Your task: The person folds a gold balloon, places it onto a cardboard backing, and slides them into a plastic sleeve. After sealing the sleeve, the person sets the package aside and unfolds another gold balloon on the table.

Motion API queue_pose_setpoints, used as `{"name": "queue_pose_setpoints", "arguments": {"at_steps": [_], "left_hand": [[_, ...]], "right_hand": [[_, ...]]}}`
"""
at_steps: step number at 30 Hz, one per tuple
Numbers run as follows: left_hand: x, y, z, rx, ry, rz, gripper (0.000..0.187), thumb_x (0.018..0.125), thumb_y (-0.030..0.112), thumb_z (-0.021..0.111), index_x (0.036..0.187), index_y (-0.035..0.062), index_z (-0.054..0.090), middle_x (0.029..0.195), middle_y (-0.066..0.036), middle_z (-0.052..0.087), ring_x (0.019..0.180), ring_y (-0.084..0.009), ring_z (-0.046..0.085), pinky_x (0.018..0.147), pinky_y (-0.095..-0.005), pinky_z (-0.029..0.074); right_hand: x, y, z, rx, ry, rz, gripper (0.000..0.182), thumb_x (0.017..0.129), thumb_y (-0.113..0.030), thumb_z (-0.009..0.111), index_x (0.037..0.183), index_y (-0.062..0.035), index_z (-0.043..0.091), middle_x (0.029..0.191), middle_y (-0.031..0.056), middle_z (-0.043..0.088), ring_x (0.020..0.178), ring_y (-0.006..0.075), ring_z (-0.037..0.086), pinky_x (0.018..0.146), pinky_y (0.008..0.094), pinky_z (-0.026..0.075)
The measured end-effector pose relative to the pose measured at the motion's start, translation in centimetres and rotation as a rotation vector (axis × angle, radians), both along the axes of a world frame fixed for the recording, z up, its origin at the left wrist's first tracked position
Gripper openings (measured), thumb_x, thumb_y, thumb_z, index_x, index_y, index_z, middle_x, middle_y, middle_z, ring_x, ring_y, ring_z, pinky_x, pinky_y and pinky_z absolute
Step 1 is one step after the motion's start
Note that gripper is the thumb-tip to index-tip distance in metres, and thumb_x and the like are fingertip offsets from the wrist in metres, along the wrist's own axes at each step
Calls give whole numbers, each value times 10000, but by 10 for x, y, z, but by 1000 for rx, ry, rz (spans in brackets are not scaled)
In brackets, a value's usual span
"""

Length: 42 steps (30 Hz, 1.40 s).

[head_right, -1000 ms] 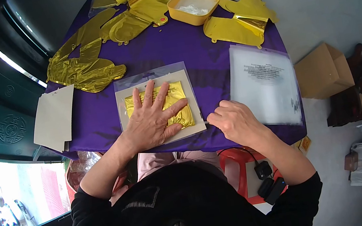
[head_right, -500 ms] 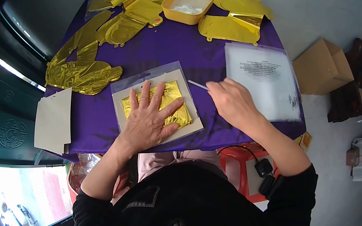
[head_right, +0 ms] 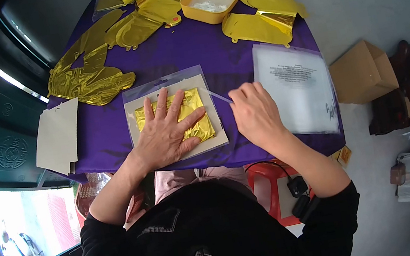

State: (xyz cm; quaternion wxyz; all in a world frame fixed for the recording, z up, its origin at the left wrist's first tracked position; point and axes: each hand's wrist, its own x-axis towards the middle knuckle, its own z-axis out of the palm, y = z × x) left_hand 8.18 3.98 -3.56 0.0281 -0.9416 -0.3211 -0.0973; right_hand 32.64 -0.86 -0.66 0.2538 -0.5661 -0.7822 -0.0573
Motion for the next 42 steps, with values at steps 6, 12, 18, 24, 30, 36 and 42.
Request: {"name": "queue_pose_setpoints", "arguments": {"at_steps": [6, 12, 18, 24, 30, 36, 42], "left_hand": [[0, -1, 2, 22, -1, -11, 611, 944, 679, 294, 1457, 362, 397, 1516, -200, 293, 1400, -494, 201, 1079, -705, 135], [-1, 1, -4, 50, 10, -4, 617, 946, 680, 281, 1467, 364, 383, 1511, -208, 301, 1403, -488, 201, 1089, -692, 123], [0, 1, -1, 50, -21, -19, 601, 947, 669, 307, 1452, 360, 409, 1486, -225, 343, 1385, -510, 240, 1055, -734, 166], [0, 0, 2, 48, -12, -11, 602, 946, 671, 303, 1444, 355, 426, 1488, -222, 344, 1385, -505, 244, 1058, -726, 172], [0, 0, 3, 43, -3, -9, 598, 951, 666, 293, 1444, 354, 424, 1492, -219, 342, 1378, -502, 260, 1063, -718, 173], [1, 0, 5, 44, 9, -7, 606, 950, 673, 274, 1446, 358, 422, 1493, -218, 344, 1375, -500, 268, 1067, -713, 170], [0, 0, 4, 45, -1, -4, 604, 949, 673, 278, 1443, 358, 427, 1489, -221, 354, 1369, -498, 287, 1069, -712, 167]], "right_hand": [[-2, 29, -10, -158, -119, 46, 97, 836, -41, 643, 823, -19, 549, 839, 138, 571, 848, 328, 558, 766, 412, 485], [16, 6, 15, -290, -81, 113, 86, 839, -13, 632, 856, 0, 549, 858, 157, 596, 837, 337, 588, 726, 422, 484], [34, -29, 26, -395, 141, 344, 162, 803, 55, 635, 961, 19, 629, 872, 145, 596, 848, 322, 588, 744, 402, 498], [27, -29, 17, -266, 29, 364, 156, 753, 71, 677, 900, 33, 641, 824, 119, 575, 795, 282, 564, 693, 375, 490], [31, -27, 20, -239, -11, 395, 155, 749, 67, 688, 895, 37, 650, 789, 110, 554, 757, 268, 544, 662, 365, 478], [28, -26, 9, -214, 1, 396, 157, 740, 72, 693, 885, 29, 650, 793, 106, 552, 755, 262, 539, 653, 358, 471], [25, -11, 3, -219, 70, 425, 161, 730, 78, 693, 873, 24, 645, 814, 104, 559, 769, 267, 539, 663, 361, 472]]}}
